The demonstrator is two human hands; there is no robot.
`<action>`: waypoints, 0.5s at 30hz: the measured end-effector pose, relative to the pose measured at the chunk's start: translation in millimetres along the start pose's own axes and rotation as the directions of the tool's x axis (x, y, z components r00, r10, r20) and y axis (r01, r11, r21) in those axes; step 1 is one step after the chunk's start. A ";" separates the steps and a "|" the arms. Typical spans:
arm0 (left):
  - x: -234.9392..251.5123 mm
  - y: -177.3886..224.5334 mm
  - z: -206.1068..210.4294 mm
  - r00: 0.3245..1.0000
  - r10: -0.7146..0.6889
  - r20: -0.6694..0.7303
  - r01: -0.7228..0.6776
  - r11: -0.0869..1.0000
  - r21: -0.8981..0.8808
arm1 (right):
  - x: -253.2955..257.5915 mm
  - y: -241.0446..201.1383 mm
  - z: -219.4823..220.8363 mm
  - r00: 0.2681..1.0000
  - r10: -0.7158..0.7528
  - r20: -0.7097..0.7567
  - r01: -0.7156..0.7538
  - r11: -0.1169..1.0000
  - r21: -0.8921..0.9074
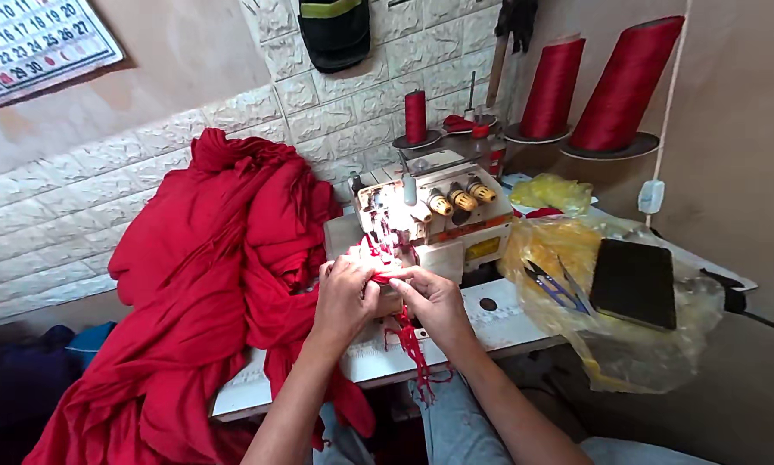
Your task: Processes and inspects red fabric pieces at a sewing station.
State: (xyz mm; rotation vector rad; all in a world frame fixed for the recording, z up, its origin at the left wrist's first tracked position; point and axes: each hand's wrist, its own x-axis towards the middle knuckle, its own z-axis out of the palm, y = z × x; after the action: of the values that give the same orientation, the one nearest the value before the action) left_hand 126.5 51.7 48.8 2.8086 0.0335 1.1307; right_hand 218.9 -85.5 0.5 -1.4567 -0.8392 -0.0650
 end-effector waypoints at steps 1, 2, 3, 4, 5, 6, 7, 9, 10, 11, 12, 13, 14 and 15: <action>2.0 -0.4 0.5 1.000 -0.014 0.002 0.014 1.000 0.004 | 1.2 -0.6 0.9 1.000 0.015 -0.003 -0.015 1.000 -0.012; 3.9 -1.1 1.5 1.000 -0.028 0.002 0.028 1.000 0.007 | 1.4 -0.8 1.6 1.000 0.023 -0.002 -0.023 1.000 -0.015; 5.7 -1.9 2.6 0.999 -0.043 0.003 0.043 0.999 0.014 | 0.6 -0.8 2.4 1.000 0.023 -0.002 -0.023 1.000 -0.007; 7.6 -2.8 3.7 0.998 -0.056 0.005 0.056 0.998 0.019 | -1.3 -0.9 3.2 1.000 0.016 -0.004 -0.016 1.000 0.008; 9.8 -3.7 4.0 0.997 -0.070 0.016 0.070 0.997 0.019 | -4.1 -1.4 4.2 1.000 0.000 -0.009 0.000 1.000 0.022; 12.2 -4.9 3.9 0.996 -0.088 0.030 0.087 0.996 0.015 | -7.4 -2.1 5.3 1.000 -0.026 -0.016 0.026 0.999 0.032; 14.6 -6.2 3.5 0.992 -0.113 0.048 0.113 0.994 0.002 | -10.7 -2.6 6.3 0.998 -0.054 -0.024 0.055 0.998 0.042; 18.9 -9.4 4.1 0.981 -0.177 0.083 0.177 0.984 0.002 | -17.0 -4.0 7.3 0.995 -0.090 -0.029 0.092 0.994 0.057; 21.1 -9.5 4.0 0.970 -0.219 0.108 0.220 0.976 0.005 | -19.6 -5.0 7.2 0.994 -0.107 -0.024 0.108 0.992 0.060; 23.1 -9.5 3.7 0.956 -0.259 0.137 0.261 0.965 0.004 | -21.7 -6.0 7.1 0.992 -0.122 -0.013 0.122 0.991 0.060; 24.5 -9.8 4.4 0.946 -0.287 0.152 0.289 0.957 0.006 | -23.2 -6.8 7.4 0.990 -0.141 -0.006 0.141 0.988 0.061; 25.1 -9.5 5.2 0.938 -0.309 0.161 0.310 0.950 0.015 | -24.3 -7.4 8.0 0.987 -0.162 0.003 0.162 0.985 0.067; 25.2 -9.1 6.3 0.933 -0.322 0.160 0.321 0.947 0.032 | -25.4 -8.3 8.7 0.984 -0.178 0.018 0.177 0.982 0.071; 24.8 -7.9 7.6 0.936 -0.326 0.132 0.320 0.945 0.063 | -26.8 -9.1 9.3 0.982 -0.188 0.036 0.184 0.980 0.078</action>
State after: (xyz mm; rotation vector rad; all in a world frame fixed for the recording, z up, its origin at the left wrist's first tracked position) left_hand 149.9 60.3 59.6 2.7700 0.4919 0.8630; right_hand 190.6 -90.6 -7.2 -1.3110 -1.0022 -0.1418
